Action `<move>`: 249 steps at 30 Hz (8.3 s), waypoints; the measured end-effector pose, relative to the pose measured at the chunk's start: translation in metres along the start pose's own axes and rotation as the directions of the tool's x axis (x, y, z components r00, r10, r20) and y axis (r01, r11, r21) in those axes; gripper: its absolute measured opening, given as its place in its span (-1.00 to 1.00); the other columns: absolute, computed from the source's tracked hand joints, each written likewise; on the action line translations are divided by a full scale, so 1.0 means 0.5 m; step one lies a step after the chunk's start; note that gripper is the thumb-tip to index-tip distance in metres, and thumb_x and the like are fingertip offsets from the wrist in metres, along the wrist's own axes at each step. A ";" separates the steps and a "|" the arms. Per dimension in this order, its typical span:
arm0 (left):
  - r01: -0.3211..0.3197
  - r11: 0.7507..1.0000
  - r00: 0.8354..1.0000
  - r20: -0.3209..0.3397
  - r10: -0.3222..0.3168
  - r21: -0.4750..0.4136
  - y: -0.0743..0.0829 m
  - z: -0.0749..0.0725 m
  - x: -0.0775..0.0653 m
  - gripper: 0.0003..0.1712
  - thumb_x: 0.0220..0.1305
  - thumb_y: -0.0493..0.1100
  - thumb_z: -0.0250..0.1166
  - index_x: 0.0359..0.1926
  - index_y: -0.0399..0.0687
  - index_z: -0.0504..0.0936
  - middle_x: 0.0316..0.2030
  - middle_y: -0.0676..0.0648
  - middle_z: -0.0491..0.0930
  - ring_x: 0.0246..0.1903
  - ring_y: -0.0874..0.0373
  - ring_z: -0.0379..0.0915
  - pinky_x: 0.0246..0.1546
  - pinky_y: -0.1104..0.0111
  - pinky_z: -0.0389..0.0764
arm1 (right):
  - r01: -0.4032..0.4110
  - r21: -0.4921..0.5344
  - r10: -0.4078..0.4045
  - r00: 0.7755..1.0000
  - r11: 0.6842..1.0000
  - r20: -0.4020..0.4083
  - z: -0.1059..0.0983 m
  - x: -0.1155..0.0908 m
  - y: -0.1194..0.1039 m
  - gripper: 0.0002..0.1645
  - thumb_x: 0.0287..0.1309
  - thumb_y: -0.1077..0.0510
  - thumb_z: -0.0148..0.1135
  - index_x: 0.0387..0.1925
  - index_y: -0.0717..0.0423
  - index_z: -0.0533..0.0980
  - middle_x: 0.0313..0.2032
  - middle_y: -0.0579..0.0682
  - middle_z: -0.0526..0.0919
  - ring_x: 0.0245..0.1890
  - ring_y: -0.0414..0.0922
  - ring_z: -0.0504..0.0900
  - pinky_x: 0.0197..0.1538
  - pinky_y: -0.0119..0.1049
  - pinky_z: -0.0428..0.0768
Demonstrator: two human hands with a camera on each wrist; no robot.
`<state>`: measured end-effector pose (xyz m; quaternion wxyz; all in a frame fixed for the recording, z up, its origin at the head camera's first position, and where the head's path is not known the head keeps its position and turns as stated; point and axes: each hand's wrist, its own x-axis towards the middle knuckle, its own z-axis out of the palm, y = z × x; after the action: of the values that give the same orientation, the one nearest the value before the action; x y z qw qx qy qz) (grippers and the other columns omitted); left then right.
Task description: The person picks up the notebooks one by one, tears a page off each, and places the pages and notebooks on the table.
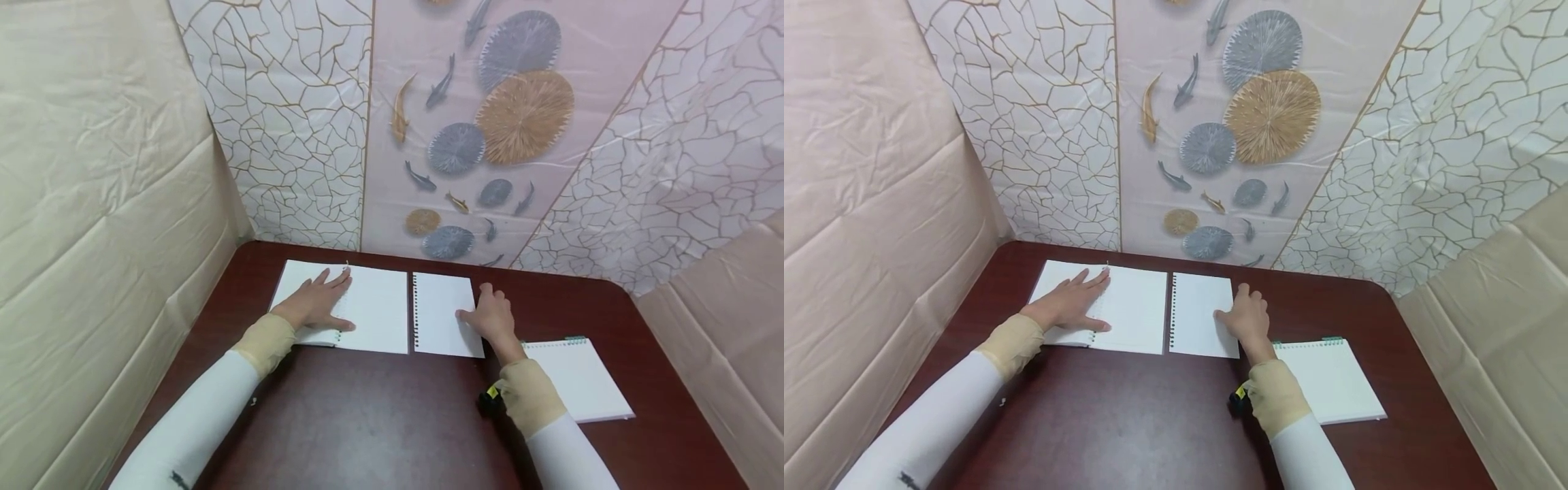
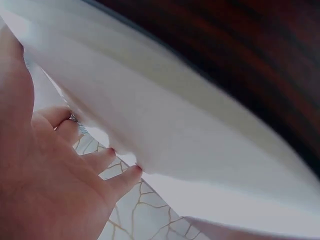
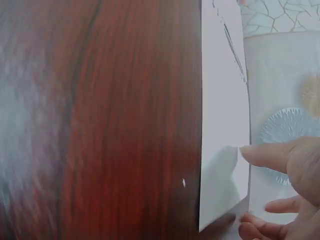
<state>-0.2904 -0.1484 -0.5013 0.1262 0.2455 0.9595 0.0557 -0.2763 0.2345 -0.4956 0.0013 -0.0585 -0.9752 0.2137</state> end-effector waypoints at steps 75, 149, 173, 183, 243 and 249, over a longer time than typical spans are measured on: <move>0.580 0.764 0.795 -0.008 -0.607 -0.281 0.004 -0.047 -0.039 0.31 0.31 0.40 0.20 0.40 -0.78 -0.05 0.30 -0.71 0.11 0.26 -0.56 0.09 0.09 -0.41 0.42 | 0.555 -0.190 -0.495 0.820 0.810 0.286 0.120 -0.099 -0.226 0.13 0.04 -0.51 0.35 0.49 -0.01 0.31 0.53 0.16 0.21 0.49 0.10 0.15 0.40 0.23 0.27; 0.422 0.886 0.902 0.183 -0.390 -0.194 -0.100 -0.118 0.015 -0.13 0.48 0.41 -0.02 0.61 0.16 0.05 0.51 -0.60 -0.28 0.37 -0.58 0.00 0.23 -0.39 0.30 | 0.574 -0.149 -0.517 0.802 0.805 0.299 0.123 -0.106 -0.209 0.12 0.12 -0.50 0.28 0.52 0.01 0.25 0.56 0.20 0.11 0.52 0.13 0.07 0.44 0.23 0.22; 0.316 0.889 0.935 -0.051 -0.352 -0.332 -0.172 -0.108 0.020 -0.34 0.48 0.19 0.18 0.22 -0.31 0.42 0.18 -0.48 0.50 -0.04 -0.25 0.50 0.06 -0.14 0.56 | 0.555 -0.148 -0.497 0.813 0.818 0.303 0.118 -0.111 -0.208 0.13 0.11 -0.47 0.32 0.53 0.03 0.25 0.57 0.18 0.09 0.53 0.13 0.07 0.48 0.17 0.21; 0.332 0.767 0.943 0.170 -0.287 -0.549 -0.191 -0.172 -0.040 -0.31 0.54 -0.17 0.05 0.50 -0.37 0.01 0.08 -0.49 0.35 -0.36 -0.03 0.61 -0.40 0.22 0.77 | 0.569 -0.122 -0.513 0.799 0.813 0.314 0.116 -0.108 -0.210 0.14 0.10 -0.44 0.36 0.52 0.08 0.25 0.56 0.22 0.10 0.53 0.14 0.05 0.48 0.11 0.25; 0.123 0.991 0.988 0.097 -0.118 -0.048 0.141 -0.025 0.017 0.05 0.19 0.35 0.38 0.59 0.20 0.15 0.58 -0.34 -0.13 0.50 -0.43 -0.28 0.25 -0.51 0.16 | 0.217 -0.204 -0.222 0.975 0.955 -0.004 -0.047 -0.159 -0.122 -0.37 0.26 -0.33 0.26 -0.10 0.17 0.55 -0.26 0.22 0.70 -0.28 0.24 0.68 -0.42 0.16 0.63; 0.088 0.992 0.996 0.017 -0.086 -0.089 0.142 -0.020 0.005 -0.11 0.33 0.34 0.27 0.56 0.21 0.23 0.58 -0.33 -0.06 0.50 -0.42 -0.24 0.31 -0.47 0.11 | 0.039 -0.181 -0.036 0.999 0.983 0.018 -0.137 -0.161 0.042 0.10 0.35 -0.55 -0.11 0.40 0.33 0.20 0.18 0.62 0.34 0.09 0.63 0.32 -0.17 0.50 0.49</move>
<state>-0.2628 -0.0857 -0.4804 0.1459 0.1979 0.9650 0.0915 -0.1923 0.2728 -0.4403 -0.0069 -0.0385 -0.9915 0.1243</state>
